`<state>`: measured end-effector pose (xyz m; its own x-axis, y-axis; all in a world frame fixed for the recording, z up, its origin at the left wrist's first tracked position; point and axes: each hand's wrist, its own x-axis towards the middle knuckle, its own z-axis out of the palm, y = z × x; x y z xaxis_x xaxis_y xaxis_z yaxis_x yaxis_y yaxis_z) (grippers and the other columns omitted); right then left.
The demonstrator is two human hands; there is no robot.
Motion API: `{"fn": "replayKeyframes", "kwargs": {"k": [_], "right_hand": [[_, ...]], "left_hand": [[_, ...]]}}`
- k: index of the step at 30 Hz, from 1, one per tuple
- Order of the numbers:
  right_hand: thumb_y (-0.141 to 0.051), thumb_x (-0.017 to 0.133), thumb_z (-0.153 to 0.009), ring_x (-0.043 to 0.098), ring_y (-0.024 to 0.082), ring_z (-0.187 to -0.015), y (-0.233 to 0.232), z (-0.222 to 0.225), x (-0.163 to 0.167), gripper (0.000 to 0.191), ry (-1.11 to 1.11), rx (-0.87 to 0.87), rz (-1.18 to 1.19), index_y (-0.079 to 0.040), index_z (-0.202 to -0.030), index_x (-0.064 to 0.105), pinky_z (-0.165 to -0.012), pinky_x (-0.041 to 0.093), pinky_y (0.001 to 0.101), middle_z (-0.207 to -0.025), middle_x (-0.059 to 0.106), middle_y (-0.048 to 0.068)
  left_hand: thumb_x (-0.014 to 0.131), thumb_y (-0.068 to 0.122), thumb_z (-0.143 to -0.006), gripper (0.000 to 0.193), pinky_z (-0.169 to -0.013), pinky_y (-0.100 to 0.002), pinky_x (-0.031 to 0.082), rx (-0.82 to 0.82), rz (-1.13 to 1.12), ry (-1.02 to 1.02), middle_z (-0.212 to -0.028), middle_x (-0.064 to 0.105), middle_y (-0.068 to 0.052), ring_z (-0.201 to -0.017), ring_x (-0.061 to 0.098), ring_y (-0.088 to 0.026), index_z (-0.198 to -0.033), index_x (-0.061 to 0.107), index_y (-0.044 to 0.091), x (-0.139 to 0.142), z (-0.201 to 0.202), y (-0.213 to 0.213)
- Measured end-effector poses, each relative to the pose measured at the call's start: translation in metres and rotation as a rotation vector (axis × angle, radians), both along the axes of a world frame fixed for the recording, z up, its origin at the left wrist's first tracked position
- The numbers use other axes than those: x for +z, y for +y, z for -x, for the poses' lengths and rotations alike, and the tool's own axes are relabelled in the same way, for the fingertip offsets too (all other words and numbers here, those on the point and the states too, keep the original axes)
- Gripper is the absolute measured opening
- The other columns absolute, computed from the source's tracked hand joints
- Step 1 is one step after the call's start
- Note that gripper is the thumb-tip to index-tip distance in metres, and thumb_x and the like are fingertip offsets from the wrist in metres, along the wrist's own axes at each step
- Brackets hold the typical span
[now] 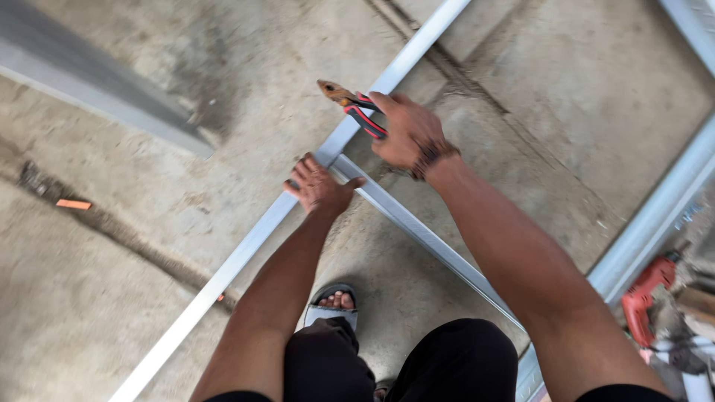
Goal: The person assembles a rectangular metal frame on a concrete floor. They use a corded power drill to drive screws into the frame corners and add a crossbar, then use pliers to adjust the metal pieces.
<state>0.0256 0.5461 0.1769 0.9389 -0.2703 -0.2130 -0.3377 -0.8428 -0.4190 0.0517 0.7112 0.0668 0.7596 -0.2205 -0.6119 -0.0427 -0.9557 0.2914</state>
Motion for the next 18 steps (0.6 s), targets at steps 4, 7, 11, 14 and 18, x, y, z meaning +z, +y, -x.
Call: {"fn": "replayKeyframes", "kwargs": {"k": [4,7,11,14,18], "right_hand": [[-0.013,0.077,-0.073,0.068,0.031,-0.087,-0.035,0.138,-0.033,0.074,-0.351,-0.394,-0.008,-0.003,-0.143,0.057,-0.077,0.056,0.0405,-0.113,0.068,0.018],[-0.014,0.077,-0.073,0.068,0.029,-0.092,-0.061,0.264,-0.06,0.064,-0.516,-0.745,0.077,-0.003,-0.135,0.064,-0.081,0.057,0.0374,-0.108,0.068,0.015],[-0.02,0.079,-0.075,0.067,0.022,-0.087,-0.069,0.438,-0.086,0.051,-0.48,-1.38,0.334,-0.001,-0.121,0.067,-0.08,0.056,0.0358,-0.101,0.07,0.012],[-0.024,0.077,-0.079,0.071,0.026,-0.093,-0.038,0.544,-0.087,0.045,-0.275,-1.742,0.331,-0.007,-0.12,0.072,-0.089,0.057,0.0403,-0.104,0.075,0.013],[-0.033,0.088,-0.07,0.066,0.036,-0.107,0.012,0.622,-0.088,0.072,0.198,-1.803,0.235,-0.017,-0.136,0.065,-0.095,0.051,0.0496,-0.119,0.07,0.018]], "left_hand": [[0.074,0.089,-0.061,0.144,-0.113,-0.067,0.014,-0.101,-0.079,-0.11,-0.153,0.027,-0.024,-0.143,0.022,-0.038,-0.152,0.015,-0.005,-0.024,-0.001,0.002],[0.07,0.094,-0.058,0.15,-0.115,-0.067,0.014,-0.126,-0.087,-0.198,-0.151,0.028,-0.026,-0.143,0.022,-0.04,-0.153,0.015,-0.007,-0.041,-0.006,-0.001],[0.068,0.099,-0.057,0.152,-0.109,-0.07,0.016,-0.17,-0.092,-0.276,-0.144,0.031,-0.027,-0.135,0.026,-0.044,-0.149,0.018,-0.011,-0.052,-0.017,-0.003],[0.068,0.098,-0.054,0.147,-0.11,-0.066,0.022,-0.185,-0.125,-0.26,-0.138,0.038,-0.023,-0.136,0.03,-0.04,-0.145,0.025,-0.01,-0.051,-0.023,-0.008],[0.068,0.098,-0.056,0.146,-0.108,-0.065,0.024,-0.173,-0.151,-0.247,-0.136,0.039,-0.026,-0.131,0.033,-0.042,-0.145,0.026,-0.009,-0.039,-0.026,-0.014]]}}
